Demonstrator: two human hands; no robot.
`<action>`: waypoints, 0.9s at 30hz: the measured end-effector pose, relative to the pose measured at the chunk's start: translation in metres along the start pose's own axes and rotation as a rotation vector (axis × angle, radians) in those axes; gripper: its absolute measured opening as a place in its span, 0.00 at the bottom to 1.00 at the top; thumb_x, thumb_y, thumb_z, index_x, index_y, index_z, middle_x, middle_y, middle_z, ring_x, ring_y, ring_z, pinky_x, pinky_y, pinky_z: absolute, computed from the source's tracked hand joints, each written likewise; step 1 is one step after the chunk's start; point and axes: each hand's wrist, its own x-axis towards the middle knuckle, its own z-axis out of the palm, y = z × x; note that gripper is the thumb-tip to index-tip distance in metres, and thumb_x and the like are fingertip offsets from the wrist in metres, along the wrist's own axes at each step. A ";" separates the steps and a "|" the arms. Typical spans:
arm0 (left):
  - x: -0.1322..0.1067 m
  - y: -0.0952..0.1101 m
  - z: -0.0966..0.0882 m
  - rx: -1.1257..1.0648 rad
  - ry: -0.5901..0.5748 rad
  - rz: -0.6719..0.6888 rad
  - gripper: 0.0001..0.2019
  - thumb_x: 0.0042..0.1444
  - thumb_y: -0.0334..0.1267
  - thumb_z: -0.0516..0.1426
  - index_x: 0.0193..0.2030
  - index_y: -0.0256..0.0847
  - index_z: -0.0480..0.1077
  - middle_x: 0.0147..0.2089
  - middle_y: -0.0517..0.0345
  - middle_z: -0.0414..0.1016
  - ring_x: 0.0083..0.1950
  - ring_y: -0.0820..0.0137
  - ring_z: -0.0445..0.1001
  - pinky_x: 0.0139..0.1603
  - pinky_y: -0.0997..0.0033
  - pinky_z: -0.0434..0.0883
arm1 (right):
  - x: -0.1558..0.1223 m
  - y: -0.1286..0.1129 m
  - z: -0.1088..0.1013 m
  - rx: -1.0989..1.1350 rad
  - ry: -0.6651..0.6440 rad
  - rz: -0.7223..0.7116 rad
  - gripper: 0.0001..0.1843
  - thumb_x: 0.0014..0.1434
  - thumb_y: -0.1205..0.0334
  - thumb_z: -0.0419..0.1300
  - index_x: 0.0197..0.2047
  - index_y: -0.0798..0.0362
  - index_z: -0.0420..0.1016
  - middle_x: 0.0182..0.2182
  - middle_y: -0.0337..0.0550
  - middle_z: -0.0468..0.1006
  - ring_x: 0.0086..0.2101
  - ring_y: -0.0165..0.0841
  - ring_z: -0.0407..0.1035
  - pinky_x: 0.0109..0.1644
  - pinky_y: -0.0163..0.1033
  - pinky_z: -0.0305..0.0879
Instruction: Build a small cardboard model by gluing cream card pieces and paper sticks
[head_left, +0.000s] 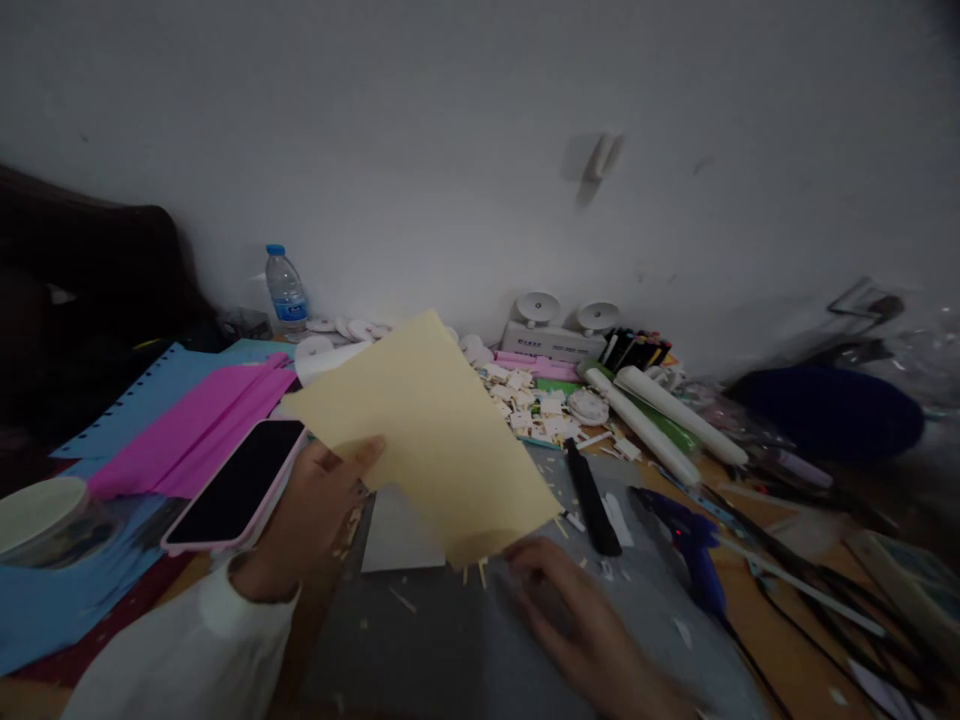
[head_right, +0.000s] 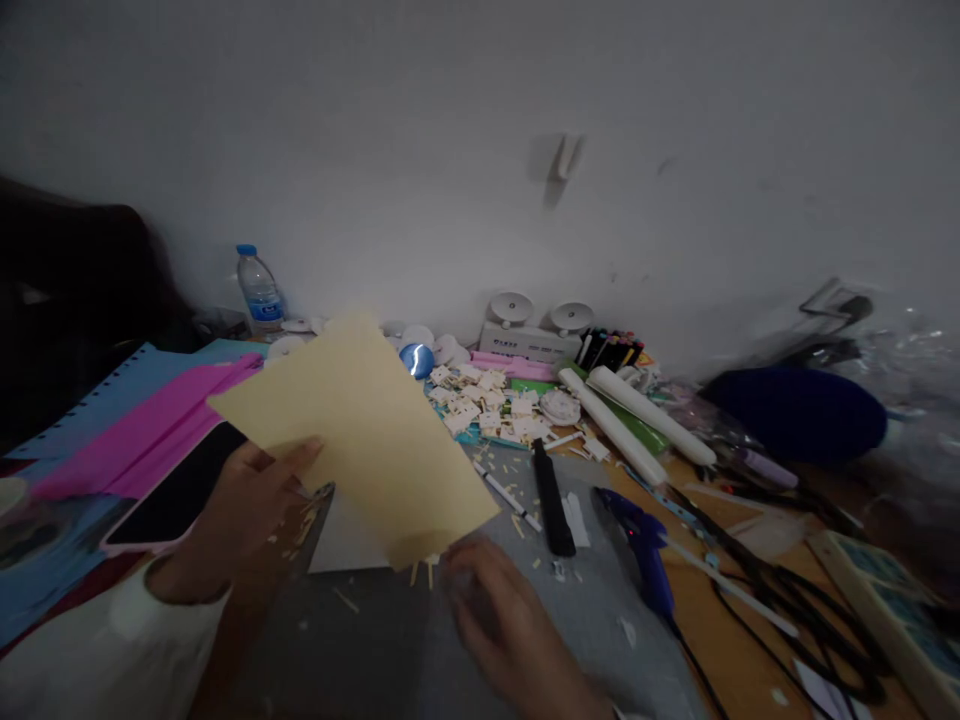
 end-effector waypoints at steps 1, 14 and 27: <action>0.001 0.000 -0.001 -0.031 0.021 0.010 0.13 0.52 0.45 0.64 0.41 0.42 0.75 0.46 0.54 0.80 0.48 0.58 0.78 0.46 0.60 0.77 | 0.005 0.003 0.000 -0.063 -0.007 -0.033 0.13 0.61 0.69 0.55 0.48 0.48 0.67 0.47 0.47 0.75 0.48 0.37 0.70 0.53 0.42 0.68; 0.005 0.020 -0.021 -0.135 0.138 0.189 0.22 0.49 0.40 0.66 0.52 0.43 0.70 0.51 0.54 0.77 0.47 0.61 0.78 0.42 0.68 0.76 | 0.049 0.028 0.011 -0.336 -0.073 -0.142 0.14 0.57 0.71 0.57 0.46 0.52 0.69 0.40 0.47 0.75 0.43 0.41 0.68 0.47 0.45 0.65; -0.011 0.023 0.020 0.331 -0.589 -0.164 0.15 0.60 0.51 0.53 0.36 0.40 0.69 0.30 0.60 0.73 0.28 0.69 0.71 0.24 0.76 0.65 | 0.066 0.004 -0.027 0.339 0.176 0.111 0.13 0.67 0.54 0.48 0.47 0.49 0.68 0.44 0.47 0.77 0.42 0.36 0.74 0.42 0.40 0.71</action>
